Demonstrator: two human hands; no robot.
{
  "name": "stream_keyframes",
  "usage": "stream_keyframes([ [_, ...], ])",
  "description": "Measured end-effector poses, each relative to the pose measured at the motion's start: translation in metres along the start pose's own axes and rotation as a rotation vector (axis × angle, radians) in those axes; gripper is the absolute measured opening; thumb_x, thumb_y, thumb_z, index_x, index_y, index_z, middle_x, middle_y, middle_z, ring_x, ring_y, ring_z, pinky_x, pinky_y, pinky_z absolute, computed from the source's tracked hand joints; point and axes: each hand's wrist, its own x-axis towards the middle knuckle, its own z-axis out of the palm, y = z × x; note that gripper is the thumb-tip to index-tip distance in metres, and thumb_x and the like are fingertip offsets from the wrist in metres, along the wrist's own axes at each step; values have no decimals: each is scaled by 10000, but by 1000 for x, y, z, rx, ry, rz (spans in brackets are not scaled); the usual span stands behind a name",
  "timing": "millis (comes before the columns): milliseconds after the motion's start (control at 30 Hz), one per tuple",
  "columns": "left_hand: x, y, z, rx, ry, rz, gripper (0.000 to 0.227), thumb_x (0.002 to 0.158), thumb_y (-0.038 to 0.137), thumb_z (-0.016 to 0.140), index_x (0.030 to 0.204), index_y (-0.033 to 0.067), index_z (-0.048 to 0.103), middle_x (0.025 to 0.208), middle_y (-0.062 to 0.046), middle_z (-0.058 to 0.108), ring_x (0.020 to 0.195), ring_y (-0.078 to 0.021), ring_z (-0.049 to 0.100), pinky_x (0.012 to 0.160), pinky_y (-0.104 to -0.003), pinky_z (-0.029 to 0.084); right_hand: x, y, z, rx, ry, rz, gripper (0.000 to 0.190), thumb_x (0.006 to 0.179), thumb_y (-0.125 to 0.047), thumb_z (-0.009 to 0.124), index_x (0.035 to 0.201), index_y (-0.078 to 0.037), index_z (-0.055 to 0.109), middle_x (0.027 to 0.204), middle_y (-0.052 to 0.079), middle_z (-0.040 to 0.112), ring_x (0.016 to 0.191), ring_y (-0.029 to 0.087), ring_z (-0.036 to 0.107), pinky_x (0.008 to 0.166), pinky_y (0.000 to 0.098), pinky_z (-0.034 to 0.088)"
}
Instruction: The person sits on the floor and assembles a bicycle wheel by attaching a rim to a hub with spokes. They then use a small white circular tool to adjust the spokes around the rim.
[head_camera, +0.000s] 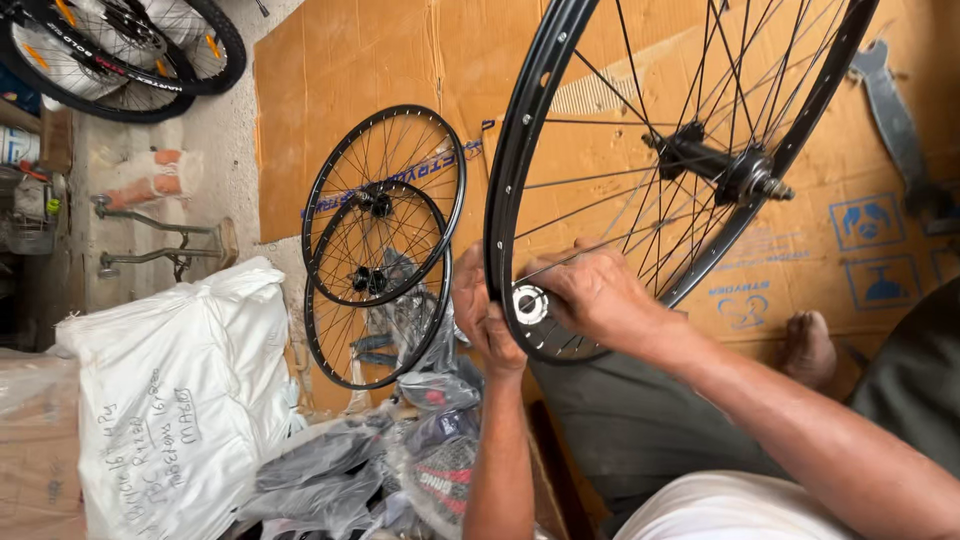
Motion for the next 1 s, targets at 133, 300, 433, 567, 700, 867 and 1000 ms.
stream_keyframes([
  [133, -3, -1, -4, -130, -7, -89, 840, 1034, 581, 602, 1503, -73, 361, 1466, -204, 527, 1385, -282, 542, 1221, -449, 421, -5, 10, -11, 359, 105, -284, 364, 786, -179, 841, 1107, -77, 702, 978, 96, 747, 933, 302, 719, 838, 432, 523],
  [300, -3, 0, 4, -165, -16, -112, 856, 1011, 597, 632, 1493, -67, 388, 1413, -185, 555, 1292, -256, 593, 1144, -419, 486, -3, 12, 4, -117, 110, -97, 388, 707, -111, 806, 1080, -31, 732, 1013, 139, 743, 929, 341, 703, 776, 461, 492],
  [433, 4, -3, 6, -209, 19, -124, 863, 991, 576, 678, 1492, -58, 378, 1413, -179, 537, 1321, -258, 565, 1165, -417, 466, -7, 10, -13, 107, 99, -254, 385, 710, -200, 843, 1050, -69, 717, 1104, 117, 731, 1020, 322, 691, 850, 460, 482],
  [567, -2, 1, -1, -203, 11, -184, 848, 987, 566, 689, 1491, -48, 392, 1409, -180, 550, 1286, -267, 590, 1132, -405, 479, -9, 12, -7, 124, 188, -230, 396, 793, -164, 819, 1157, -57, 706, 1129, 118, 741, 1034, 300, 680, 853, 427, 488],
  [700, 4, -1, 6, -242, 23, -159, 835, 986, 530, 715, 1494, -46, 388, 1417, -177, 532, 1314, -273, 574, 1150, -419, 472, 0, 7, 2, -78, -13, 14, 334, 758, -195, 845, 1050, -84, 725, 948, 81, 738, 924, 302, 687, 844, 414, 486],
  [867, 3, -8, 3, -238, 16, -99, 833, 993, 562, 677, 1525, -21, 410, 1440, -161, 537, 1299, -248, 577, 1157, -408, 485, -8, 10, -11, 367, 158, -326, 297, 840, -122, 818, 1112, -106, 699, 1042, 86, 743, 990, 292, 729, 889, 412, 494],
  [1000, 2, -1, 4, -254, 17, -158, 790, 1000, 510, 700, 1500, -15, 386, 1406, -170, 527, 1298, -281, 596, 1136, -443, 516, 1, 13, 2, -69, 52, -61, 398, 722, -98, 817, 1108, -49, 731, 929, 110, 723, 915, 324, 691, 795, 426, 468],
])
